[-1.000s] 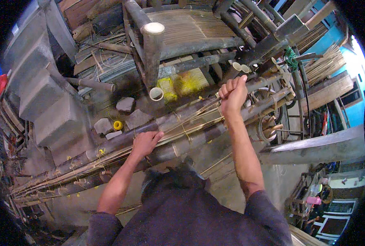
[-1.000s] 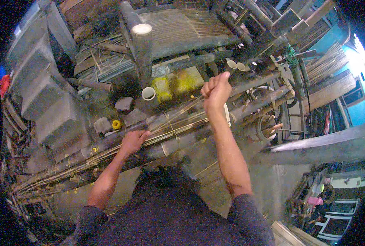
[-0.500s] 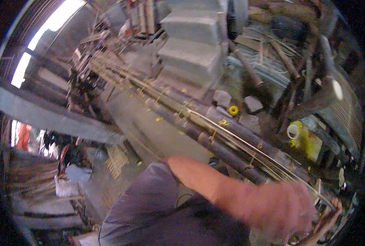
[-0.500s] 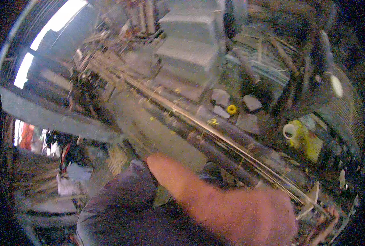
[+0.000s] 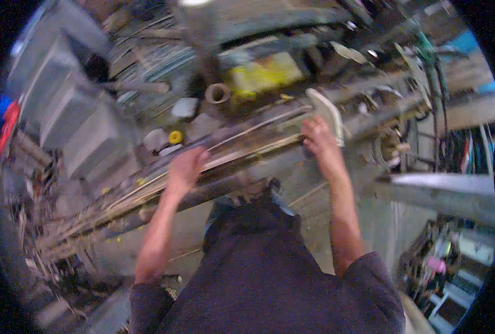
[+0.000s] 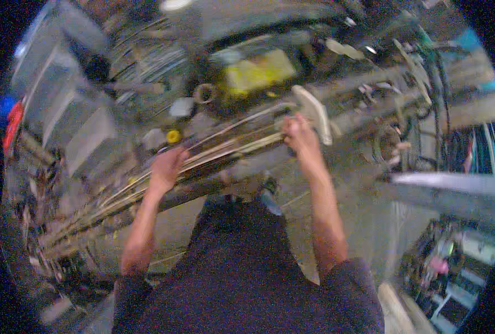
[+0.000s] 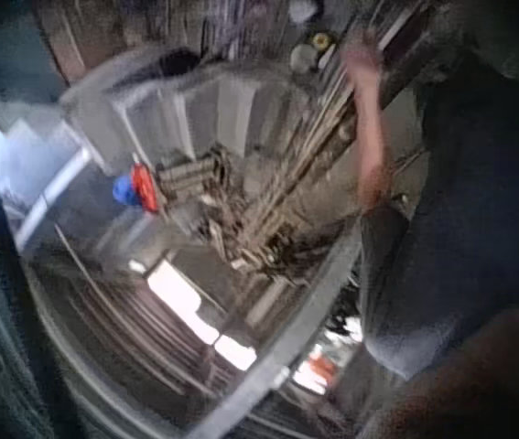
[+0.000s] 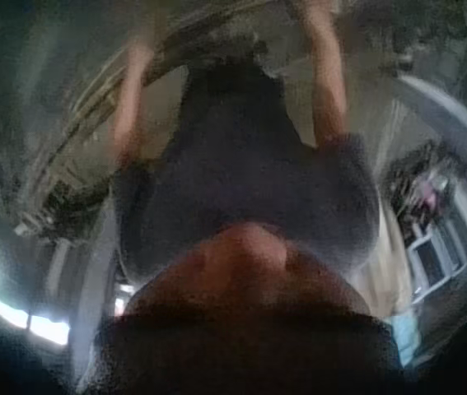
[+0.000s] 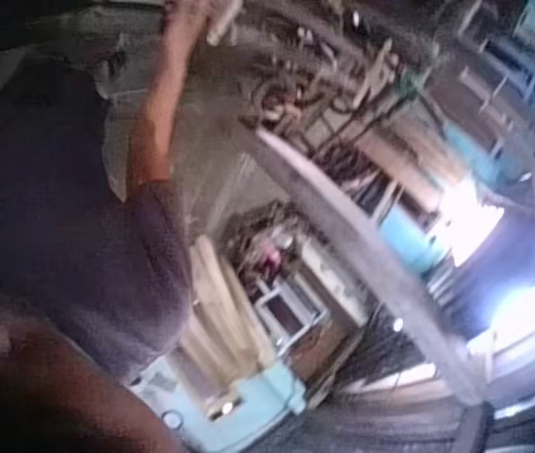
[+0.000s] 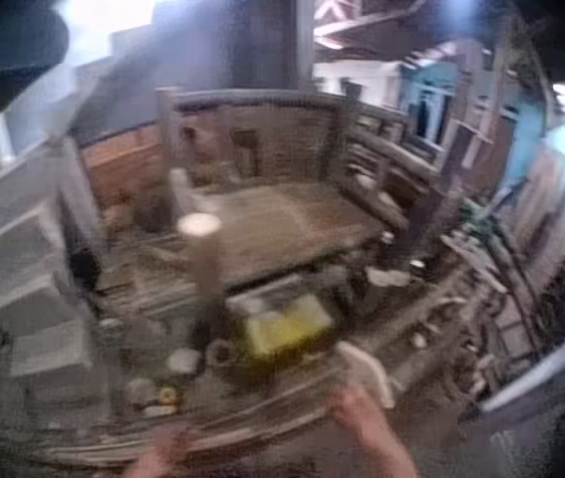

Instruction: The person ties thin bamboo sticks together using yellow string in a workshop. They repeatedly wrap and knot the string around the sticks to secure them.

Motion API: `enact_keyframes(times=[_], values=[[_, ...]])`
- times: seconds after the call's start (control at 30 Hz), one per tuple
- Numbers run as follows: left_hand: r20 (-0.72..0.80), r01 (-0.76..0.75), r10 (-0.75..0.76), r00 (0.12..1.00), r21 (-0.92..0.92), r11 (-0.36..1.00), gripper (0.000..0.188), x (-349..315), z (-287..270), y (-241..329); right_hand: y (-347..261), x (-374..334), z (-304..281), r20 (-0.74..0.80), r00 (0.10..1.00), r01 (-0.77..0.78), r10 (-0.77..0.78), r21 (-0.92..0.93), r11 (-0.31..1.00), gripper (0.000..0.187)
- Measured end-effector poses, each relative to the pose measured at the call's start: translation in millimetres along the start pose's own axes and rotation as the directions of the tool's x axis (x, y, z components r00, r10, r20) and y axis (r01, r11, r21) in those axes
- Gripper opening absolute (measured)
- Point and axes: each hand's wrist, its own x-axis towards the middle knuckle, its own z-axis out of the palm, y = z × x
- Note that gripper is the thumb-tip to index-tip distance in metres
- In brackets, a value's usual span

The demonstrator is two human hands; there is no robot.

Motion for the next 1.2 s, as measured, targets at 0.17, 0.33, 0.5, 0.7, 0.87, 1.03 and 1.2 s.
enact_keyframes(times=[0.17,0.33,0.5,0.7,0.87,1.03,1.2], values=[[-0.009,-0.173,0.174,0.985,0.096,0.980,0.021,6,48,24,110,-113,-95,-0.097,0.931,-0.353,0.351,-0.003,0.936,0.067],[0.079,-0.226,0.218,0.973,0.123,0.966,0.019,26,78,29,204,-173,-105,0.023,0.872,-0.448,0.490,-0.368,0.815,0.055],[0.098,-0.228,0.221,0.970,0.070,0.971,0.020,25,76,30,139,-119,8,0.288,0.877,-0.375,0.385,-0.090,0.923,0.051],[0.000,-0.130,0.130,0.991,0.055,0.990,0.022,22,97,34,86,-58,17,0.681,0.723,0.190,0.115,-0.357,0.915,0.026],[-0.475,-0.135,-0.015,0.880,-0.280,0.950,0.024,5,162,36,-143,17,121,0.932,0.364,0.892,-0.003,-0.347,0.291,0.015],[-0.395,-0.141,0.129,0.910,-0.001,0.990,0.021,17,131,51,-57,150,199,0.921,0.375,0.819,-0.108,-0.274,0.504,0.036],[-0.382,-0.179,0.165,0.909,-0.001,0.984,0.013,20,135,52,33,167,161,0.484,0.875,0.304,0.020,-0.581,0.755,0.031]])
